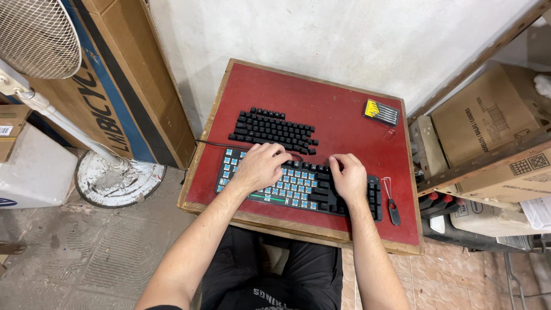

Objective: The person assembles a mechanical keyboard by placing black keycaps onto blue switches on a red table. The person picks keycaps from a pile and presses them into place one by one, working across the keyboard layout.

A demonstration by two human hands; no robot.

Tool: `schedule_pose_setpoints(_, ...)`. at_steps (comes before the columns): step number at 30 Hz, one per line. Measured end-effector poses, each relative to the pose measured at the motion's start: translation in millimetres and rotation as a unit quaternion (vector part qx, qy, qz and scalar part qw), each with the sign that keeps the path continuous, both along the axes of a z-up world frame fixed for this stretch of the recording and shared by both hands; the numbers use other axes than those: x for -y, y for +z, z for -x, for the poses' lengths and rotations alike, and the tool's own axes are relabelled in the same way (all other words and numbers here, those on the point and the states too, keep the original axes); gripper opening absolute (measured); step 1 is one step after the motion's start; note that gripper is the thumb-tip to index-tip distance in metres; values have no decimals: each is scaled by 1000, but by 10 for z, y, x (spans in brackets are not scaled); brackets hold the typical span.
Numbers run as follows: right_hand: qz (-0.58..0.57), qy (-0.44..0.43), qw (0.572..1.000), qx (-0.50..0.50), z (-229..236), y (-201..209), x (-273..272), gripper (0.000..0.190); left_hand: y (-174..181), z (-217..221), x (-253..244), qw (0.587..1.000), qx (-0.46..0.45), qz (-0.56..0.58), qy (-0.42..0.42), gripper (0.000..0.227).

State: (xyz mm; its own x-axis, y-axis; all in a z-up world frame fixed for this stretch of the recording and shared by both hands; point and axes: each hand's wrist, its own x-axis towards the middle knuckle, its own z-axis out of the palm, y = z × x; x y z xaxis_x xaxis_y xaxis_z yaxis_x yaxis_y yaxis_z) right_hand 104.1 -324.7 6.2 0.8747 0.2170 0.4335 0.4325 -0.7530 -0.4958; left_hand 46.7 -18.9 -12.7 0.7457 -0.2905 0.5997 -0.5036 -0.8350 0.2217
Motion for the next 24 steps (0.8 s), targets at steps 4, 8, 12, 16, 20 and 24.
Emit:
schedule_pose_setpoints(4, 3, 0, 1000, 5, 4, -3, -4, 19, 178, 96, -1, 999, -23, -14, -42, 39)
schedule_pose_setpoints(8, 0, 2, 1000, 6, -14, -25, 6, 18, 135, 73, 6, 999, -20, -23, -34, 52)
schedule_pose_setpoints(12, -2, 4, 1000, 4, 8, 6, -4, 19, 186, 106, 9, 999, -17, -25, -36, 58)
schedule_pose_setpoints(16, -3, 6, 1000, 12, 2, -6, 2, 19, -23, 11, 2, 999, -12, -14, -31, 41)
schedule_pose_setpoints(20, -10, 4, 1000, 5, 11, 1, 2, 19, -78, -26, -5, 999, -8, -22, -36, 29)
schedule_pose_setpoints(24, -11, 4, 1000, 4, -3, 3, 7, 19, 15, 9, 4, 999, -14, 4, -34, 41)
